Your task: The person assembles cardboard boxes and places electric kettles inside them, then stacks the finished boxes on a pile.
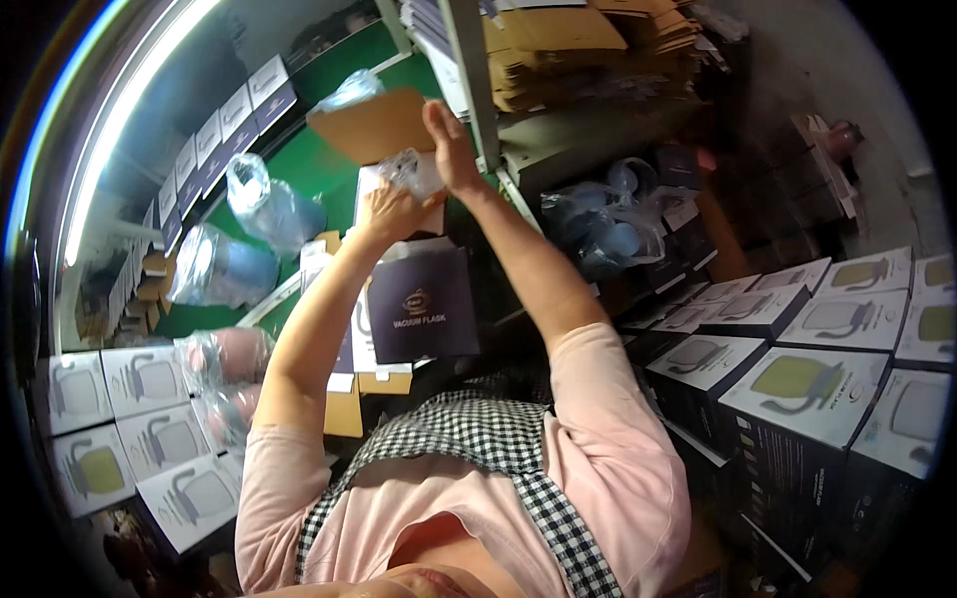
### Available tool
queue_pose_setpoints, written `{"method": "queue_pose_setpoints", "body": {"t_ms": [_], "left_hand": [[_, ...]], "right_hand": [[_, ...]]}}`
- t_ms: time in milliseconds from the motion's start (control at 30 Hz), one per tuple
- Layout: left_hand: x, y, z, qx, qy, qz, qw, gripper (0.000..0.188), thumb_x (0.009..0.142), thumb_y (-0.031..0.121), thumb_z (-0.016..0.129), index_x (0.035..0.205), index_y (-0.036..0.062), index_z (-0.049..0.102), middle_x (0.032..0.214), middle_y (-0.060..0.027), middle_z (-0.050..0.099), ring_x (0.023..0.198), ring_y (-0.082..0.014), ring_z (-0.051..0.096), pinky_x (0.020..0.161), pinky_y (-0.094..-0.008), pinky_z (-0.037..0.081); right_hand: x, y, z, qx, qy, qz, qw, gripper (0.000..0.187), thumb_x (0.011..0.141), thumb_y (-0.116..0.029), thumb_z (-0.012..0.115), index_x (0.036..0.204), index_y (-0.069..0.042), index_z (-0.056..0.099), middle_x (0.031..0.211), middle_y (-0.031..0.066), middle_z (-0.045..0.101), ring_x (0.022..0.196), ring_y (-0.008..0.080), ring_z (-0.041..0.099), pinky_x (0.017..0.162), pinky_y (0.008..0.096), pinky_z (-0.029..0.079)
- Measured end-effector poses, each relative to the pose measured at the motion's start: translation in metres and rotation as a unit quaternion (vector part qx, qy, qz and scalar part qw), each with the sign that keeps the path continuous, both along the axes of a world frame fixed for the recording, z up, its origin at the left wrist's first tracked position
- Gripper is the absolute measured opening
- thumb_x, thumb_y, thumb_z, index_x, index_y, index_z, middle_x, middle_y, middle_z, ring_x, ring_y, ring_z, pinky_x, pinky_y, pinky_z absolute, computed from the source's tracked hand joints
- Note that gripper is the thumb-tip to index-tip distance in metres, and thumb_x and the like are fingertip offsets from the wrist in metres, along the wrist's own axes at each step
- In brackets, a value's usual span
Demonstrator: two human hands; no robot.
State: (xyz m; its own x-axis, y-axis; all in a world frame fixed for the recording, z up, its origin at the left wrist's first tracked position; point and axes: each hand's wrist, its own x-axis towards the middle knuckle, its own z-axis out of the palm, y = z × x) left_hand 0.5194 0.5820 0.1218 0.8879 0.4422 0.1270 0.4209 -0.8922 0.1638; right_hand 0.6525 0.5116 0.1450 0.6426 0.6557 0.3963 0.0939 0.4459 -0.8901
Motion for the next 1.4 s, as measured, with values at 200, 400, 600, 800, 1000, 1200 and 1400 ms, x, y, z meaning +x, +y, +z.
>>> {"method": "queue_pose_setpoints", "body": {"t_ms": [200, 400, 600, 800, 1000, 1200, 1400], "left_hand": [[-0.077, 0.022, 0.039, -0.573, -0.114, -0.117, 0.803, 0.056, 0.078, 0.036, 0.08, 0.12, 0.0037, 0.062, 0.113, -0.0102, 0.064, 0.102, -0.023, 0.061, 0.088, -0.038, 0.05], [-0.102, 0.018, 0.028, -0.612, -0.265, -0.051, 0.743, 0.08, 0.08, 0.004, 0.078, 0.143, -0.0108, 0.032, 0.132, -0.0201, 0.053, 0.114, -0.0235, 0.058, 0.099, -0.0316, 0.05], [-0.106, 0.033, 0.012, -0.48, -0.19, 0.047, 0.855, 0.047, 0.077, 0.011, 0.081, 0.121, 0.0039, 0.066, 0.09, -0.0048, 0.071, 0.068, -0.0075, 0.063, 0.057, -0.0267, 0.051], [-0.106, 0.03, -0.015, 0.013, -0.323, -0.04, 0.945, 0.041, 0.068, 0.026, 0.084, 0.107, 0.022, 0.074, 0.105, -0.0112, 0.063, 0.088, -0.0265, 0.067, 0.07, -0.0346, 0.055], [-0.11, 0.028, -0.035, -0.246, -0.291, -0.031, 0.924, 0.041, 0.076, 0.02, 0.082, 0.114, 0.0108, 0.072, 0.139, -0.0237, 0.05, 0.108, -0.0287, 0.066, 0.088, -0.036, 0.054], [-0.094, 0.005, -0.026, -0.25, -0.277, 0.013, 0.927, 0.033, 0.081, 0.022, 0.078, 0.112, 0.0115, 0.073, 0.139, -0.0274, 0.047, 0.119, -0.0345, 0.059, 0.095, -0.0347, 0.049], [-0.089, 0.019, -0.015, -0.453, -0.298, 0.062, 0.838, 0.067, 0.077, 0.028, 0.082, 0.136, 0.0124, 0.055, 0.141, -0.0289, 0.045, 0.112, -0.0318, 0.063, 0.09, -0.0381, 0.053]], "right_hand": [[0.004, -0.073, -0.023, -0.151, -0.341, 0.026, 0.928, 0.055, 0.081, -0.055, 0.071, 0.11, -0.009, 0.068, 0.136, 0.0184, 0.051, 0.13, 0.0371, 0.047, 0.108, 0.0433, 0.037], [-0.007, -0.079, -0.014, -0.324, -0.32, 0.15, 0.878, 0.084, 0.07, -0.053, 0.08, 0.139, -0.014, 0.053, 0.154, 0.0308, 0.02, 0.141, 0.0468, 0.027, 0.113, 0.0456, 0.028], [-0.026, -0.076, -0.027, -0.29, -0.477, 0.014, 0.83, 0.066, 0.083, -0.046, 0.071, 0.135, -0.01, 0.054, 0.143, 0.0325, 0.039, 0.123, 0.045, 0.052, 0.1, 0.044, 0.046], [-0.031, -0.074, -0.044, -0.251, -0.543, -0.064, 0.799, 0.061, 0.087, -0.054, 0.059, 0.135, -0.016, 0.054, 0.136, 0.0255, 0.049, 0.116, 0.042, 0.057, 0.091, 0.0455, 0.053], [-0.028, -0.075, -0.036, -0.322, -0.586, 0.011, 0.743, 0.066, 0.083, -0.057, 0.057, 0.142, -0.029, 0.047, 0.15, 0.0192, 0.034, 0.137, 0.0429, 0.034, 0.106, 0.0488, 0.041], [-0.01, -0.08, -0.025, -0.347, -0.614, 0.003, 0.709, 0.075, 0.088, -0.064, 0.044, 0.151, -0.023, 0.033, 0.159, 0.0099, 0.022, 0.147, 0.0361, 0.012, 0.118, 0.0501, 0.024], [-0.021, -0.075, -0.02, -0.411, -0.71, 0.036, 0.571, 0.094, 0.088, -0.066, 0.047, 0.154, -0.007, 0.016, 0.161, 0.01, 0.013, 0.15, 0.0249, 0.006, 0.12, 0.0526, 0.011]]}}
